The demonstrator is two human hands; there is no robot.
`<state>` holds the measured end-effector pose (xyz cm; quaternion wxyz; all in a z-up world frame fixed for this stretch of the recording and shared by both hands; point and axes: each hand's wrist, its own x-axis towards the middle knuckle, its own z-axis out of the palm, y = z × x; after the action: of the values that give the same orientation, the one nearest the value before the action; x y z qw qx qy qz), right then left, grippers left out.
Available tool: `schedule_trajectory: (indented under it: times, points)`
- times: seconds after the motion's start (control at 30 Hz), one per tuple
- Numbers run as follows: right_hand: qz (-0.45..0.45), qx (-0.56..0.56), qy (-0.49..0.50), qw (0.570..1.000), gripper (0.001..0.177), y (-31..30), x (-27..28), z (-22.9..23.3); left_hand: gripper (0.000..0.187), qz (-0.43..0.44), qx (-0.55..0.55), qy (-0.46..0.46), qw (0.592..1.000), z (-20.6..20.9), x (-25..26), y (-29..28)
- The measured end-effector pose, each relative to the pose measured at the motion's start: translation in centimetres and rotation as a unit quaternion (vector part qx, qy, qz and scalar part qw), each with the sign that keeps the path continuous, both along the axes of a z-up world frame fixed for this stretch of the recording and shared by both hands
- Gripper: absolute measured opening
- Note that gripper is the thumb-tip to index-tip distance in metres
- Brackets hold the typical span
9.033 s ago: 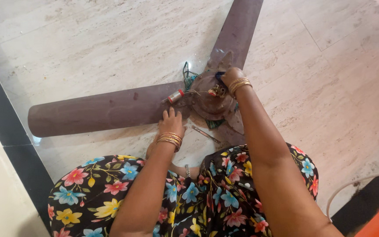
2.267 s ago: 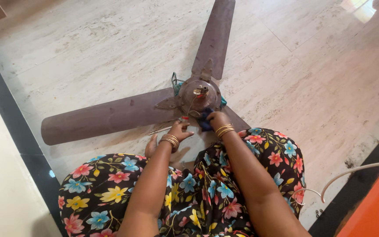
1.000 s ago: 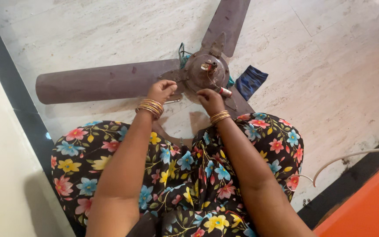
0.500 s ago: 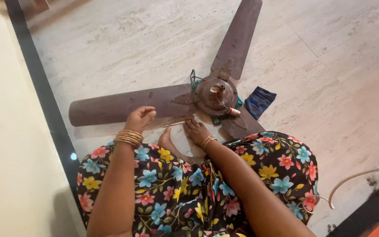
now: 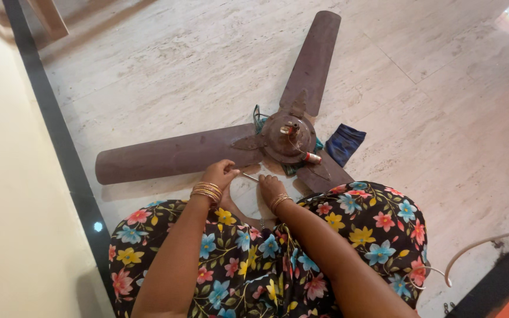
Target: The person sits on the floor and works on a disassembled ceiling fan. They use a screwdriver to tighten screws on the fan blade mounting bracket and wipe the fan motor housing with a cloth.
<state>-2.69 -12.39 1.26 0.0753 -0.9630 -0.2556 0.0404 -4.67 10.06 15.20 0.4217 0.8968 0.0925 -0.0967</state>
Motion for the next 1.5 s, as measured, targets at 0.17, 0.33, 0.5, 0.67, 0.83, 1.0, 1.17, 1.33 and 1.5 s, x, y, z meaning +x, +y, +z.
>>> schedule_trajectory:
  times: [0.17,0.33,0.5,0.67,0.83,1.0,1.17,1.33,1.5]
  points:
    - [-0.023,-0.002,0.052,0.998,0.011,-0.8,0.6,1.0,0.051,-0.014,0.075,0.01,0.997,-0.9,0.1,-0.4]
    - [0.021,0.17,0.053,0.984,0.01,-0.3,-0.5,5.3,0.058,-0.02,0.133,-0.031,0.99,-1.0,0.2,-1.4]
    - [0.041,0.36,0.035,0.931,0.009,0.1,-2.1,9.5,0.049,-0.051,0.081,-0.02,0.995,1.2,-0.3,-2.5]
    - [0.054,0.374,0.03,0.925,0.007,0.2,-2.1,11.1,0.028,-0.035,-0.005,0.166,0.986,5.1,-0.2,-3.5]
    - [0.074,0.349,0.04,0.933,0.02,0.5,-0.5,11.0,0.02,0.01,0.077,0.081,0.994,6.7,-0.2,-2.4]
    - [0.034,0.323,0.022,0.945,0.023,1.4,3.9,9.6,0.017,0.146,0.125,-0.088,0.977,6.0,0.6,-1.1]
    - [0.064,0.333,-0.007,0.941,0.031,4.4,9.9,7.7,0.021,0.213,0.09,-0.199,0.952,4.9,0.8,-0.5]
    - [0.009,0.187,-0.019,0.982,0.062,7.5,14.0,6.2,0.02,0.241,0.088,-0.227,0.94,4.4,1.5,-0.6]
    - [-0.03,0.124,-0.001,0.992,0.079,8.3,14.5,6.1,0.02,0.253,0.077,-0.247,0.932,3.7,2.1,-0.2]
